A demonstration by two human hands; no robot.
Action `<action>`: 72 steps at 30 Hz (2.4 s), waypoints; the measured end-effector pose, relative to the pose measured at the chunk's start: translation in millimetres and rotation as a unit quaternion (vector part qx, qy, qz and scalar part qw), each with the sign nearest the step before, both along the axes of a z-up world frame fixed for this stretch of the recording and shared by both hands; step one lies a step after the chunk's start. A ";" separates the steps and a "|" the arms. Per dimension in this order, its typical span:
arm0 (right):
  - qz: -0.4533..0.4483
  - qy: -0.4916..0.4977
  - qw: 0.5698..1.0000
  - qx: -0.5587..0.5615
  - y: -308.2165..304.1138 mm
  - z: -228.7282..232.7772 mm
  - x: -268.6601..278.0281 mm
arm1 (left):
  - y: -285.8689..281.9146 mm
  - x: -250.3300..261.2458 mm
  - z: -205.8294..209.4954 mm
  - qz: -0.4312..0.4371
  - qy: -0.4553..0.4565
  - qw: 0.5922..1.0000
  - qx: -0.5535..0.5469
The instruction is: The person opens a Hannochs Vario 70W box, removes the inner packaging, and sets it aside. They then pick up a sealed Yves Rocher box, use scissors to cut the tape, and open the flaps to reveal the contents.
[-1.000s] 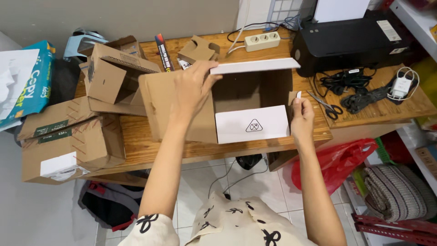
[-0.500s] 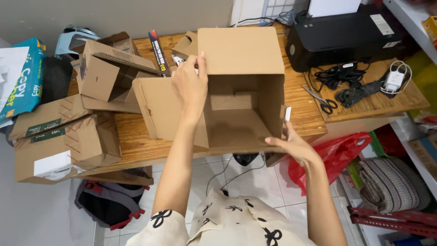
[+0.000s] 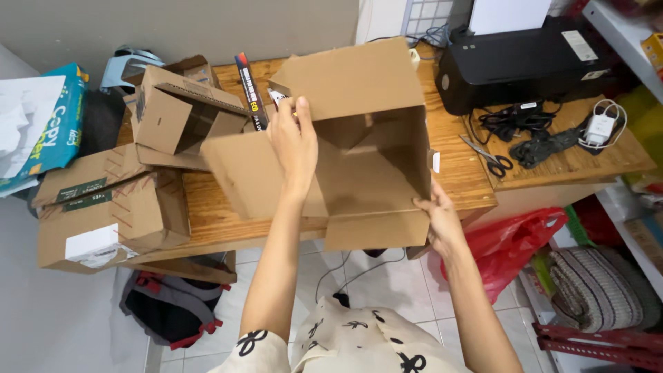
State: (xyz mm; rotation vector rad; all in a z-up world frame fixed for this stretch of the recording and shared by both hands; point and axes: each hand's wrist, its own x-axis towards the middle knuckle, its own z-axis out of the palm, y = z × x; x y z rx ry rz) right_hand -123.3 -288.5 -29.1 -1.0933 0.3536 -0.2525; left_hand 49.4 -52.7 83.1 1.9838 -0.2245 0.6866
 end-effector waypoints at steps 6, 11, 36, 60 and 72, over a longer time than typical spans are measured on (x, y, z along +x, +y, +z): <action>-0.120 -0.161 0.955 -0.217 -9.4 6.7 9.9 | -1.2 16.2 -47.7 0.131 -0.218 0.959 0.122; -0.197 -0.074 0.943 -0.259 18.7 17.4 5.1 | -23.6 -20.7 -63.2 -0.174 0.339 0.909 -0.170; -0.361 0.006 0.850 -0.383 -48.4 -0.3 -44.8 | -47.1 -94.5 -23.1 -0.340 0.051 0.916 -0.208; -0.229 -0.003 0.970 -0.077 -66.2 -6.6 -51.5 | -112.3 72.9 1.0 -0.407 0.020 0.913 0.003; -0.160 0.005 0.968 -0.192 -39.6 -73.0 18.0 | -104.6 100.5 -48.4 -0.191 0.002 0.960 0.206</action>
